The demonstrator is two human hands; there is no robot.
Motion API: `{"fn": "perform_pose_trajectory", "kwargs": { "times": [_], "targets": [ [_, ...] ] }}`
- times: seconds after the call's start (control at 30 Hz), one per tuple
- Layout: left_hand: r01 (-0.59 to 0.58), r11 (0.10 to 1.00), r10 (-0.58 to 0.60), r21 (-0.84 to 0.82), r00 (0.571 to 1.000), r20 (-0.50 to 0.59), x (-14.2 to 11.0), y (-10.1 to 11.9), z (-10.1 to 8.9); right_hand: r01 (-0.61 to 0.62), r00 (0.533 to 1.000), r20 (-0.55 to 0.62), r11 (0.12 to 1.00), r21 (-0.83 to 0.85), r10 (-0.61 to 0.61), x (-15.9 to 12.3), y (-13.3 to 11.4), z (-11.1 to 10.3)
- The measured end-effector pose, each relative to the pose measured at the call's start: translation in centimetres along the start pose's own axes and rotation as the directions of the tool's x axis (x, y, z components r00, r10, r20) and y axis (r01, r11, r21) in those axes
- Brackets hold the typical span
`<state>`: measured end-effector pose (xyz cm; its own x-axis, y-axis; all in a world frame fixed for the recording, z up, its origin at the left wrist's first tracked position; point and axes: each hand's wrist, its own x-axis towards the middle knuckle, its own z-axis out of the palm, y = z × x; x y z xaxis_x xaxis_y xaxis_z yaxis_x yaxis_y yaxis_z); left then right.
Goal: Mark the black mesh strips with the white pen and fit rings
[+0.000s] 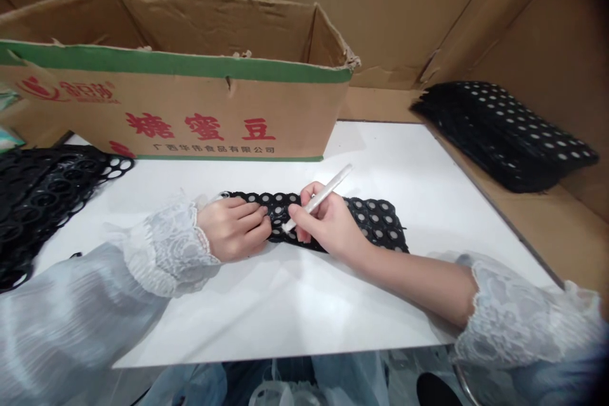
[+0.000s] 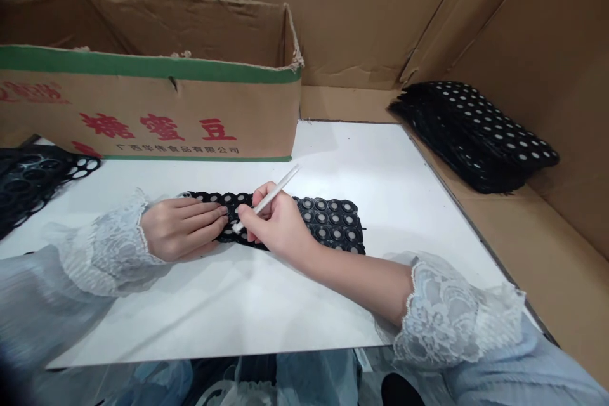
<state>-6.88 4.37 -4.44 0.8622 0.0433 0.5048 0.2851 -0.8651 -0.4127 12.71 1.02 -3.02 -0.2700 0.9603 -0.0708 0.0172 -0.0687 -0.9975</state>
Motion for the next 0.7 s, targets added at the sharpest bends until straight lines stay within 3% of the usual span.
{"fn": "perform_pose_trajectory", "kwargs": {
  "times": [0.33, 0.7],
  "targets": [
    [0.019, 0.999, -0.019, -0.042, 1.0, -0.012, 0.13, -0.08, -0.06, 0.025, 1.0, -0.004, 1.0, 0.001, -0.025, -0.2, -0.08, -0.07],
    [0.029, 0.998, -0.031, -0.057, 0.999, -0.034, 0.39, -0.06, -0.19, 0.143, 0.988, -0.066, 0.989, 0.018, -0.142, -0.72, 0.34, 0.12]
  ]
}}
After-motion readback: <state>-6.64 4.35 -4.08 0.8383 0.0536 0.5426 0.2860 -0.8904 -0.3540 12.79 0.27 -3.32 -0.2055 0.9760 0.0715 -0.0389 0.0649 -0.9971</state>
